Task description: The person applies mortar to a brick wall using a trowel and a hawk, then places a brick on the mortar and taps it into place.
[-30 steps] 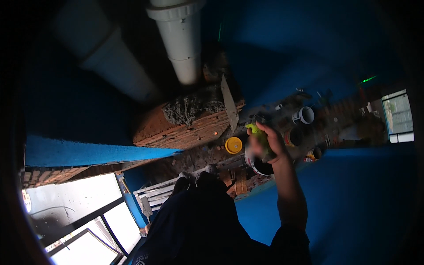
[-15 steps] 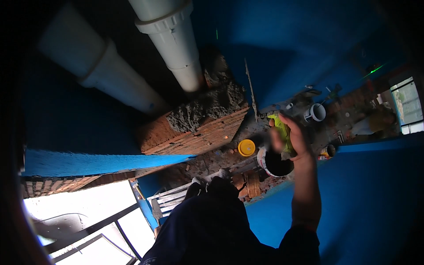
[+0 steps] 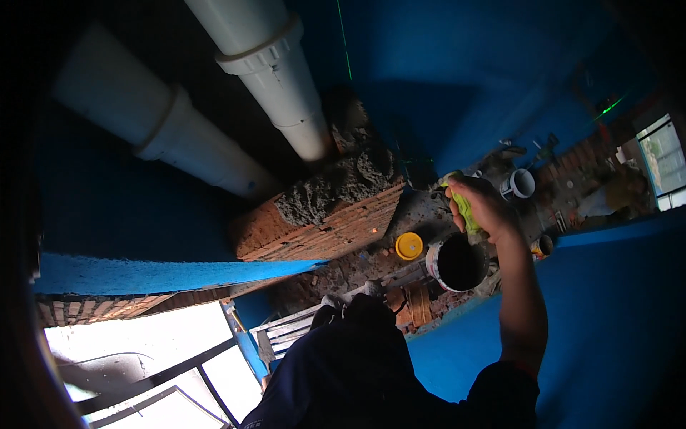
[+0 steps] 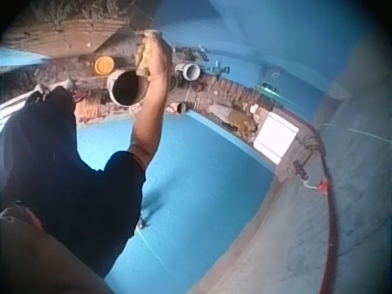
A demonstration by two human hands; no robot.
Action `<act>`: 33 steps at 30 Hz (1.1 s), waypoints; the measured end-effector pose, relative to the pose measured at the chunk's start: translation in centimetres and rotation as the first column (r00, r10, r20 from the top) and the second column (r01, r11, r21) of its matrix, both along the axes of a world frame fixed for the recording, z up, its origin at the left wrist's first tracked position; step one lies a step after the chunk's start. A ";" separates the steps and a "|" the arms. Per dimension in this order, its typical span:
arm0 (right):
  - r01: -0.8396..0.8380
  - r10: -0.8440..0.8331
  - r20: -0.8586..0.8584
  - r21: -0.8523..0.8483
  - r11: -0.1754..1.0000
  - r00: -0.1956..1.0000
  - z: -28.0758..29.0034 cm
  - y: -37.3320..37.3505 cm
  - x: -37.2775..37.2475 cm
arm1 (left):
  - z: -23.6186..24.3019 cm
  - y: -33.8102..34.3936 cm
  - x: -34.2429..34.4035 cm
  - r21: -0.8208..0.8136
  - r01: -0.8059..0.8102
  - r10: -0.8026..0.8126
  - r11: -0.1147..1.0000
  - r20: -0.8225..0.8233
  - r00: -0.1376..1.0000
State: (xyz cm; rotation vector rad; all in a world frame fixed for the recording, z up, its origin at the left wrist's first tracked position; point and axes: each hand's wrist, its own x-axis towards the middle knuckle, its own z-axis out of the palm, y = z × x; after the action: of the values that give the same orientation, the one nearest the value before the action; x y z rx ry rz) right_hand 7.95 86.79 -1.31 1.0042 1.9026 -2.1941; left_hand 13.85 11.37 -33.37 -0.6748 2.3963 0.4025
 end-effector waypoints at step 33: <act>-0.427 0.419 0.196 -0.004 0.904 0.886 4.4 -0.1 -7.2 | 9.2 8.7 -0.9 0.128 -0.245 0.218 0.961 0.192 0.957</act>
State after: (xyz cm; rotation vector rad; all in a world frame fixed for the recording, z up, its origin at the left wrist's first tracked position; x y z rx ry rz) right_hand 0.76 86.69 3.10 0.6887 1.8664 -1.7543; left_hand 12.93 20.08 -24.18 -0.8878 2.1024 0.5907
